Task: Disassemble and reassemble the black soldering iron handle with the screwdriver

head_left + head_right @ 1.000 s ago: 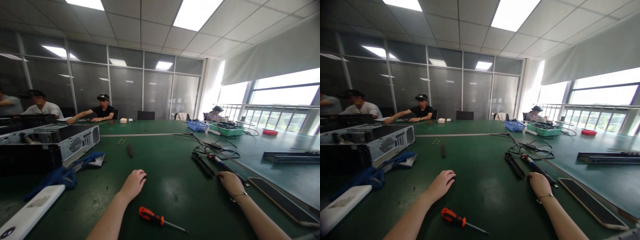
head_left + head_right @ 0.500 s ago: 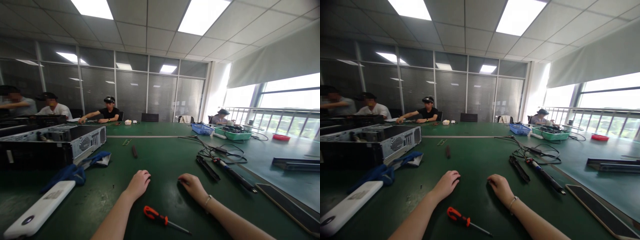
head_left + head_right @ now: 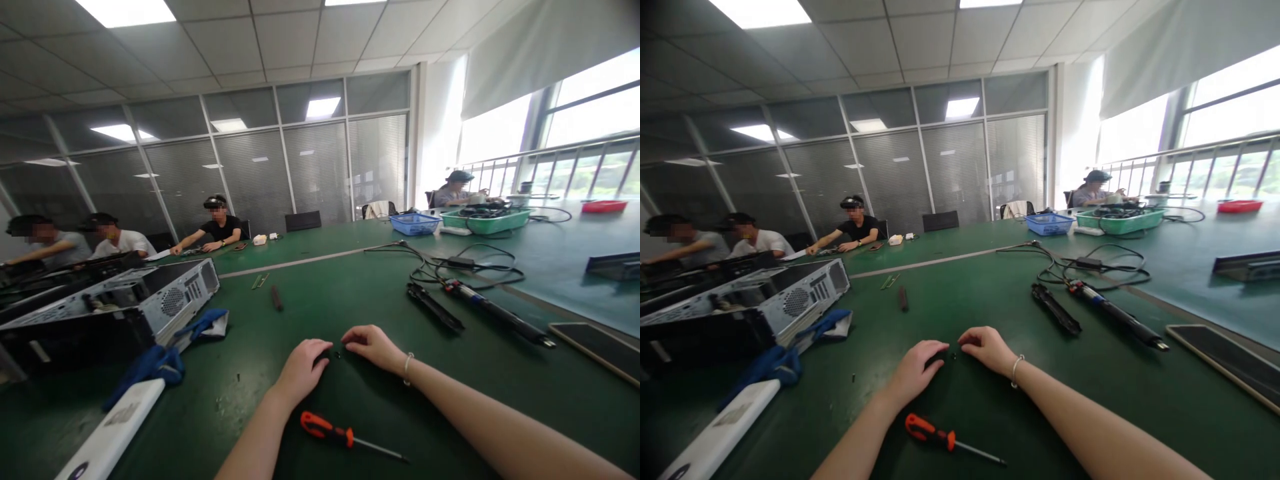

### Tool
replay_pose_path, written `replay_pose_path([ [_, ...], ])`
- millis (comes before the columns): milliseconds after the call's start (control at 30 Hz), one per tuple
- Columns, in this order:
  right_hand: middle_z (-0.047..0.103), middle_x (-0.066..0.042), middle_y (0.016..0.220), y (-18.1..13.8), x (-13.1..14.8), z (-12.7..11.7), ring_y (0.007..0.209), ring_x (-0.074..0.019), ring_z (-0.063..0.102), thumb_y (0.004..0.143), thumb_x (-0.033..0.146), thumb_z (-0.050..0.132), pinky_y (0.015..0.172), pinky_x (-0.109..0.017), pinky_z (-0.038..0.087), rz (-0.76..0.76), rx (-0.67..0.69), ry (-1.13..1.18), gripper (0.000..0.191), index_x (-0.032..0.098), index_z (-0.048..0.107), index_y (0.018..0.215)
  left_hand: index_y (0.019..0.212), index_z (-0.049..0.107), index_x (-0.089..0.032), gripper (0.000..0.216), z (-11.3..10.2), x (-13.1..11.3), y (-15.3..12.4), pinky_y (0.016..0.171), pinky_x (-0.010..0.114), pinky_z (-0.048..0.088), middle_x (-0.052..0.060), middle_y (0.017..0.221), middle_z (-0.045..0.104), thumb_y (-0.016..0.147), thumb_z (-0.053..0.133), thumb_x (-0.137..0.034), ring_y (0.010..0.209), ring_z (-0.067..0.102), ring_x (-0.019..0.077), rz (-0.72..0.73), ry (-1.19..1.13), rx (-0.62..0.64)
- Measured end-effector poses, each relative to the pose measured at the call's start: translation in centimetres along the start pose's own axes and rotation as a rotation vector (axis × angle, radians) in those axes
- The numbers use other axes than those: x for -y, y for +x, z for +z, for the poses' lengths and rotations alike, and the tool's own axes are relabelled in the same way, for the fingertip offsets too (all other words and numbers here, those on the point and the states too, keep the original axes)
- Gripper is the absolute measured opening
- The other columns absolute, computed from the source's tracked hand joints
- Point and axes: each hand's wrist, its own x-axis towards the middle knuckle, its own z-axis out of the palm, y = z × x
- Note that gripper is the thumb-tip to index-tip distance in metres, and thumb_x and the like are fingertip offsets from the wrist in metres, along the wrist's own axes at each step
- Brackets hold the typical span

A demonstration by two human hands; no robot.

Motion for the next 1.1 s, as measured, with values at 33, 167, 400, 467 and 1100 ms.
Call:
replay_pose_path([
  [33, 0.071, -0.004, 0.087, -0.2, 0.1, -0.1, 0.08, -0.0174, 0.065, 0.075, 0.031, 0.061, 0.077, -0.03, 0.052, 0.003, 0.0, -0.007, 0.024, 0.017, 0.07, 0.093, 0.115, 0.06, -0.023, 0.033, 0.1, -0.2, 0.1, 0.099, 0.035, 0.042, 0.004, 0.117, 0.063, 0.085, 0.052, -0.016, 0.109, 0.055, 0.0195, 0.015, 0.002, 0.004],
  [167, 0.067, -0.003, 0.082, -0.4, 0.7, 0.4, 0.071, -0.0147, 0.06, 0.069, 0.033, 0.069, 0.066, -0.026, 0.05, -0.072, -0.031, -0.177, 0.028, 0.02, 0.071, 0.093, 0.115, 0.059, -0.024, 0.032, 0.2, -0.8, 0.4, 0.097, 0.036, 0.043, 0.004, 0.116, 0.062, 0.085, 0.051, -0.016, 0.108, 0.055, 0.0201, 0.033, 0.022, 0.023],
  [400, 0.064, -0.002, 0.078, -0.3, 1.1, 1.6, 0.072, -0.0137, 0.057, 0.072, 0.024, 0.066, 0.067, -0.024, 0.045, -0.147, -0.051, -0.356, 0.008, 0.021, 0.072, 0.077, 0.102, 0.063, -0.023, 0.021, 0.4, -1.6, 0.9, 0.085, 0.033, 0.046, 0.003, 0.1, 0.066, 0.086, 0.051, -0.017, 0.093, 0.058, 0.0201, 0.02, 0.091, 0.03],
  [467, 0.063, -0.002, 0.076, -0.3, 0.9, 1.8, 0.072, -0.0137, 0.058, 0.074, 0.021, 0.064, 0.068, -0.024, 0.045, -0.148, -0.052, -0.37, 0.008, 0.02, 0.071, 0.073, 0.1, 0.063, -0.022, 0.019, 0.6, -1.7, 1.0, 0.083, 0.032, 0.046, 0.004, 0.097, 0.065, 0.086, 0.051, -0.018, 0.091, 0.058, 0.0201, 0.026, 0.112, 0.032],
  [1100, 0.067, -0.004, 0.089, -1.1, 1.8, 1.4, 0.08, -0.0139, 0.061, 0.083, 0.024, 0.054, 0.076, -0.023, 0.047, -0.313, 0.051, -0.423, 0.022, 0.023, 0.074, 0.09, 0.099, 0.063, -0.021, 0.019, 0.7, -1.5, 0.9, 0.079, 0.03, 0.046, 0.003, 0.093, 0.067, 0.086, 0.05, -0.017, 0.088, 0.059, 0.0199, 0.04, 0.141, 0.025],
])
